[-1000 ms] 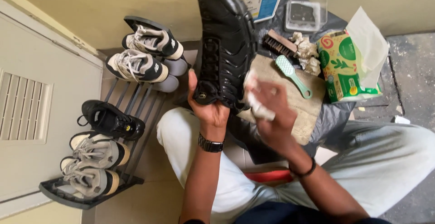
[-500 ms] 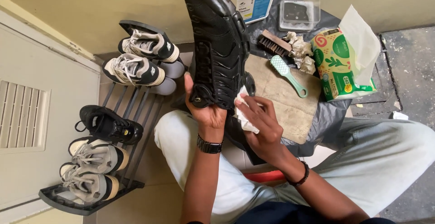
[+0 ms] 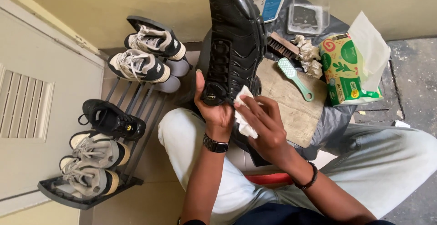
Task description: Cleaning a black sneaker using wet wipes and a small brush while sitting on the floor.
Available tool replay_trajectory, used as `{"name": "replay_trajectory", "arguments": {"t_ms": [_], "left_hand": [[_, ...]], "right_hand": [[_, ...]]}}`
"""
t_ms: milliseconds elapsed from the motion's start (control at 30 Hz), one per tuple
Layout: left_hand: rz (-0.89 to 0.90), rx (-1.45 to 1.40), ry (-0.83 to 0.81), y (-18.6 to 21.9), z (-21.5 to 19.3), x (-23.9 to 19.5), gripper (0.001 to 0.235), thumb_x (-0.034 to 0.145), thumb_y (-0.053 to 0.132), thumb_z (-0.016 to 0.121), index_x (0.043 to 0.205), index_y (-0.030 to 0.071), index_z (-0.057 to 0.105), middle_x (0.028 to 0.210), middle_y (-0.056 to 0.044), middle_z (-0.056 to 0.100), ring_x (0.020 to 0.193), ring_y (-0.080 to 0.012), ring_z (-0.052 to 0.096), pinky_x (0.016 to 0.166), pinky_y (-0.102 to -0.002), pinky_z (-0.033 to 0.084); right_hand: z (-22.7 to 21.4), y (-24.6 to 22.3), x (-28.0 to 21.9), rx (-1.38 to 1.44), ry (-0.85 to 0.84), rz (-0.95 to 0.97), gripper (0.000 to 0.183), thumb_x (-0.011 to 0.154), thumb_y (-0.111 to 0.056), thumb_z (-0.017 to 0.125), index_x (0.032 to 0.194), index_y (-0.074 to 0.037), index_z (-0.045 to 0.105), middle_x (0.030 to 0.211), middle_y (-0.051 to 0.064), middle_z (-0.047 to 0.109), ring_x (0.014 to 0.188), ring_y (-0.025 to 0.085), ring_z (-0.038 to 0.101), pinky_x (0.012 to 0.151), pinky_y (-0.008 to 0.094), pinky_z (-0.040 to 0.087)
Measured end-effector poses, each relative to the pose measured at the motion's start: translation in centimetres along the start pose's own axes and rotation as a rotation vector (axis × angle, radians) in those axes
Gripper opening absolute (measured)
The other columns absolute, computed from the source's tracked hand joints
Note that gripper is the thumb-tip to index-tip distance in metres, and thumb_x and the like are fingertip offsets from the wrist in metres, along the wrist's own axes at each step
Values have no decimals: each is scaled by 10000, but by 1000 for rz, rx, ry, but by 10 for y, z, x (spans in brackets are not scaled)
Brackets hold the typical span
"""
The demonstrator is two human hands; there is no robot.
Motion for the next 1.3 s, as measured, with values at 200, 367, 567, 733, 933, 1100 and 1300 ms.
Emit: {"name": "replay_trajectory", "arguments": {"t_ms": [200,367,567,733,933,1100,1300], "left_hand": [[18,8,-1,6,-15,4,701,1054,531,527,1441,-53,532,1412,-360,552,1114,-555,653,762,-708,592],[122,13,133,-13,-26,-2,542,977,345,618,1415,27,584,1420,-274,585,1238,-473,610,1010,-701,507],[467,924,-119,2,-36,-24,414,863,59,748,1269,83,674,1335,-164,658,1226,-346,645,1149,-536,476],[858,1905,-573,-29,46,-59,197,992,-25,700,1126,99,773,1199,-100,736,1122,-309,737,1165,-436,531],[1181,2349,-719,-40,36,-62,98,967,106,774,888,62,811,926,-107,759,838,-280,711,929,-430,551],[1241,2492,-777,-45,22,-62,68,961,106,755,943,53,794,950,-105,761,851,-269,714,930,-420,554],[1310,2664,-856,-48,6,-67,93,954,106,731,1009,43,774,979,-101,762,867,-255,717,931,-408,558]], "right_hand": [[-5,4,17,-81,13,-112,400,864,48,739,1236,-96,762,1212,193,729,1102,360,604,803,368,596],[-21,34,64,-224,60,-213,400,901,110,713,1259,-62,761,1240,222,709,1119,354,557,840,360,560],[-62,35,101,-262,31,-261,442,913,258,772,1296,43,728,1309,266,693,1146,407,548,862,457,591],[-64,17,108,-275,-47,-294,368,1006,311,780,1319,140,691,1360,321,659,1181,441,533,884,503,575],[-28,7,87,-175,-340,-214,658,775,214,850,1371,51,621,1353,246,661,1161,391,514,934,431,589],[-11,-44,79,97,-557,-296,501,838,274,593,1295,71,618,1312,202,663,1127,403,525,925,454,558],[-25,-11,84,-24,-490,-267,549,832,270,663,1308,-4,654,1342,168,662,1171,394,560,1000,469,563]]}}
Point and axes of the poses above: each hand's wrist, its own x-axis towards the middle knuckle, its own z-axis out of the palm, y = z × x, the point moved 7 cm from there along x, towards the middle knuckle
